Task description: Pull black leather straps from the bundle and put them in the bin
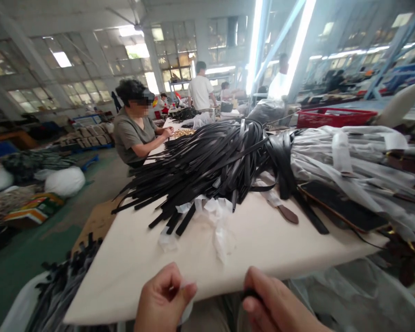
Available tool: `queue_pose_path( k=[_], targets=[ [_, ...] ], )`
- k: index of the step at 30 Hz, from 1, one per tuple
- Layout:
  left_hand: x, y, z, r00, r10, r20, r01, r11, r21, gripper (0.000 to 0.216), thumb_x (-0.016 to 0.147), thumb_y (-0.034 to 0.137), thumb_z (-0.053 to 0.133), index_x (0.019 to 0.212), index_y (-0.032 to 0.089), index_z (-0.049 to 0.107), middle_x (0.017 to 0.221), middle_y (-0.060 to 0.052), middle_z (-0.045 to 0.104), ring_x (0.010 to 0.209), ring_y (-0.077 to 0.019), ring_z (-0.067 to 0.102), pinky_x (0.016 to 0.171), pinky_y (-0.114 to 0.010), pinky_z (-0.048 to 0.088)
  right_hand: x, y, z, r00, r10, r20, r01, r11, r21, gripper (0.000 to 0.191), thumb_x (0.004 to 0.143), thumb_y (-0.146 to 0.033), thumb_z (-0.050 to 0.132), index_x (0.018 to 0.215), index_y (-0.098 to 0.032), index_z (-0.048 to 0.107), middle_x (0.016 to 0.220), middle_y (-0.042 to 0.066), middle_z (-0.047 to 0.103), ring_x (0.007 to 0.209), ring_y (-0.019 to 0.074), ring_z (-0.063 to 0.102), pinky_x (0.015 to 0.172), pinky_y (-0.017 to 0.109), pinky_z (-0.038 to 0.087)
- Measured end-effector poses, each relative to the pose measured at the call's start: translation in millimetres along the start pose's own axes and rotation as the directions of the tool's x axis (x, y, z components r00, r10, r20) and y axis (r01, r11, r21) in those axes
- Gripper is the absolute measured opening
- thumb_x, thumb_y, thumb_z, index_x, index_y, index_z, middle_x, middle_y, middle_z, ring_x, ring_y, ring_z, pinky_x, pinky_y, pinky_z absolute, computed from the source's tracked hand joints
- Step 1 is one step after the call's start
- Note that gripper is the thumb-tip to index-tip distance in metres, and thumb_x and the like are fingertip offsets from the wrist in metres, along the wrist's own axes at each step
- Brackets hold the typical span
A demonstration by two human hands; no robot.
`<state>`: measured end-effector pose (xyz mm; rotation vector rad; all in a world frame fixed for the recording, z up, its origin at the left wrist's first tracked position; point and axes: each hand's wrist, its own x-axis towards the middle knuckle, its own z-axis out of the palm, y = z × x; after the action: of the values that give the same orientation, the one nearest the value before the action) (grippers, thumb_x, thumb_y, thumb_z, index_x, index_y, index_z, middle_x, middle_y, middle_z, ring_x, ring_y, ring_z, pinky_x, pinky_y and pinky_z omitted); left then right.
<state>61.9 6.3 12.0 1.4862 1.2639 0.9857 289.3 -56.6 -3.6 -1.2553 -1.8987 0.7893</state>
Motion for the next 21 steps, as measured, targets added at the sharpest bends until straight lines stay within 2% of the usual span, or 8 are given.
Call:
queue_pose_path(
  k=[2,4,7,9,10,13,16,21],
  targets=[
    [8.6,1.9,17.0,0.999,-0.031,0.017,0.032,0.992,-0.119,0.066,0.06,0.072,0.075,0.049,0.018,0.038,0.059,0.008,0.03,0.055,-0.0084,0.031,0.054,-0.022,0.026,2.0,-4.4,-7.3,0.999,0.032,0.015,-0.033,0.991,0.126,0.045,0.1,-0.06,0.024,0.082,-0.022,0.043,0.056,-0.004,0.051,0.046,0.0108,0.044,0.045,0.022,0.033],
    [10.9,4.5,26.0,1.0,-0.004,0.018,0.006,0.992,-0.126,0.061,0.063,0.066,0.078,0.048,0.016,0.045,0.059,0.007,0.033,0.055,-0.0085,0.034,0.054,-0.021,0.027,8.0,-12.1,-19.7,0.999,0.033,0.024,-0.036,0.985,0.168,0.043,0.098,-0.059,0.036,0.078,-0.021,0.046,0.056,-0.005,0.05,0.048,0.01,0.044,0.047,0.021,0.034],
    [5.0,7.7,28.6,0.998,0.064,0.028,-0.063,0.997,-0.039,0.041,0.071,0.049,0.079,0.051,0.017,0.062,0.06,0.006,0.041,0.057,-0.0103,0.042,0.056,-0.022,0.03,15.7,-26.8,-41.3,1.0,-0.017,0.023,0.014,0.993,0.115,0.029,0.097,-0.04,0.05,0.08,-0.019,0.06,0.069,0.001,0.061,0.063,0.0125,0.055,0.059,0.02,0.041],
    [-0.5,10.2,27.6,0.992,0.123,0.039,-0.124,0.992,0.026,0.025,0.075,0.036,0.077,0.057,0.02,0.069,0.061,0.005,0.045,0.057,-0.0109,0.045,0.056,-0.023,0.032,18.6,-35.9,-51.8,0.996,-0.046,0.077,0.043,0.998,0.044,0.021,0.095,-0.022,0.047,0.095,-0.018,0.068,0.085,0.006,0.065,0.077,0.0145,0.061,0.069,0.021,0.045],
    [-2.8,11.7,27.1,0.988,0.152,0.036,-0.154,0.986,0.055,0.021,0.076,0.03,0.076,0.058,0.022,0.07,0.061,0.005,0.046,0.056,-0.0111,0.046,0.056,-0.024,0.033,19.7,-39.2,-54.5,0.992,-0.05,0.119,0.05,0.999,0.001,0.025,0.093,-0.014,0.045,0.104,-0.018,0.068,0.093,0.008,0.065,0.081,0.0149,0.061,0.072,0.021,0.047],
    [-7.4,16.8,26.2,0.971,0.239,0.015,-0.238,0.96,0.146,0.019,0.078,0.025,0.072,0.059,0.024,0.069,0.061,0.005,0.048,0.056,-0.011,0.049,0.055,-0.023,0.036,22.6,-41.4,-51.6,0.98,-0.049,0.192,0.085,0.98,-0.178,0.046,0.085,-0.003,0.046,0.126,-0.018,0.06,0.1,0.01,0.062,0.085,0.0177,0.061,0.077,0.026,0.051],
    [-10.1,20.0,23.8,0.946,0.323,0.032,-0.321,0.918,0.232,0.019,0.081,0.024,0.069,0.061,0.026,0.07,0.06,0.006,0.047,0.055,-0.0102,0.049,0.054,-0.021,0.038,25.1,-35.8,-39.6,0.973,-0.101,0.207,0.166,0.931,-0.326,0.056,0.086,-0.007,0.048,0.141,-0.015,0.047,0.097,0.011,0.065,0.087,0.0236,0.062,0.079,0.034,0.053],
    [-15.7,17.6,14.5,0.876,0.456,0.156,-0.478,0.781,0.401,0.023,0.088,0.025,0.065,0.065,0.023,0.068,0.061,0.005,0.05,0.057,-0.0098,0.057,0.055,-0.018,0.044,28.7,-33.6,-28.9,0.955,-0.071,0.287,0.171,0.925,-0.339,0.064,0.082,-0.005,0.051,0.145,-0.014,0.043,0.101,0.01,0.069,0.089,0.0241,0.066,0.081,0.032,0.054]
  ],
)
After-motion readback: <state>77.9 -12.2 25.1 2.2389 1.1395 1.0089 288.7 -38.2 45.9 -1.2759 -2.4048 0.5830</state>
